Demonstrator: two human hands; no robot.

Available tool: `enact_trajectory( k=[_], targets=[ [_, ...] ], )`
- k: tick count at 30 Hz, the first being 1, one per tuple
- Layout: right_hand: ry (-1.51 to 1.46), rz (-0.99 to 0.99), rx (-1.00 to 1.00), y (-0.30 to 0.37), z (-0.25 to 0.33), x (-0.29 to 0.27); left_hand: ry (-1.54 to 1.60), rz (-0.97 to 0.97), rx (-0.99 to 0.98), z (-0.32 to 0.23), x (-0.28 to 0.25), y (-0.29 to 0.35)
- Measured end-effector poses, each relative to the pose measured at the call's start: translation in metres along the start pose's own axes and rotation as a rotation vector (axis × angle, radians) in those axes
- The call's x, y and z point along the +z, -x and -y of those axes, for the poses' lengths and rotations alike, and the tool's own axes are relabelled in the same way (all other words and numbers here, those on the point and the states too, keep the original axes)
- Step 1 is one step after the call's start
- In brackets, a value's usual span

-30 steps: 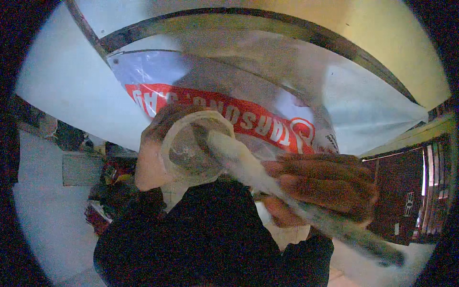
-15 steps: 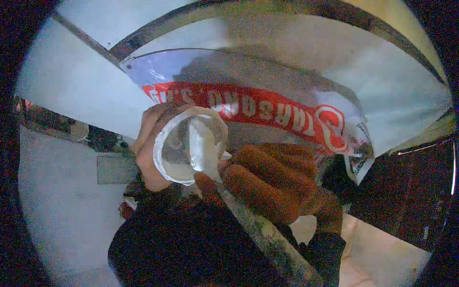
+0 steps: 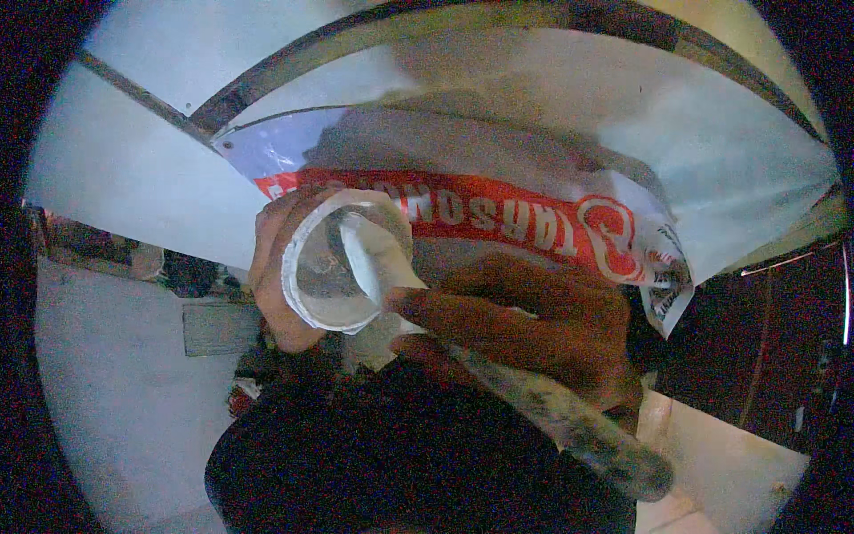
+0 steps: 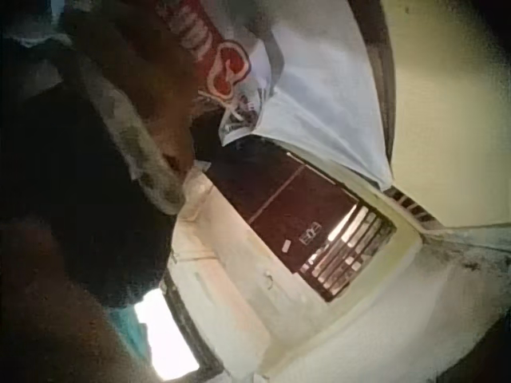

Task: The person paints a wall panel, repeatedly dipping a paintbrush into a cup of paint and applying it across the surface.

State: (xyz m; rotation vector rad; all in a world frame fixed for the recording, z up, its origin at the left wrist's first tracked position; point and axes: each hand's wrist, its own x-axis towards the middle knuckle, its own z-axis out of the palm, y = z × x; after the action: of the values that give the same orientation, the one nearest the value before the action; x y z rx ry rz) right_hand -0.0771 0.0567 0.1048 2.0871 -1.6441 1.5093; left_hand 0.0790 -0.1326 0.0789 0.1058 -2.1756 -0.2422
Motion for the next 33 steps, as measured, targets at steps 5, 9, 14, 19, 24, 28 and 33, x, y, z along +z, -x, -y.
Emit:
enact_trajectory(
  k=[5, 9, 14, 19, 24, 28, 33],
  targets=[
    [-0.016, 0.024, 0.020, -0.004, 0.010, -0.015, -0.049, -0.011, 0.248, 0.026, 0.000, -0.001],
    [-0.085, -0.216, 0.005, 0.004, 0.002, 0.027, -0.048, -0.081, 0.304, 0.017, 0.005, -0.005],
    [-0.050, 0.066, 0.204, 0.002, 0.018, 0.006, -0.067, -0.091, 0.173, 0.000, 0.006, -0.010],
    [-0.126, 0.065, 0.256, 0.002, 0.019, 0.000, 0.012, -0.150, 0.200, 0.013, 0.015, -0.006],
    [0.129, 0.024, -0.249, 0.010, -0.015, -0.025, 0.026, -0.222, 0.251, 0.019, 0.017, -0.007],
    [-0.209, -0.246, 0.516, 0.025, -0.018, -0.023, 0.071, -0.200, 0.151, 0.025, 0.013, -0.008],
    [-0.492, -0.503, 0.624, 0.007, -0.045, -0.028, 0.257, -0.098, -0.166, 0.012, 0.010, -0.033]
  ],
)
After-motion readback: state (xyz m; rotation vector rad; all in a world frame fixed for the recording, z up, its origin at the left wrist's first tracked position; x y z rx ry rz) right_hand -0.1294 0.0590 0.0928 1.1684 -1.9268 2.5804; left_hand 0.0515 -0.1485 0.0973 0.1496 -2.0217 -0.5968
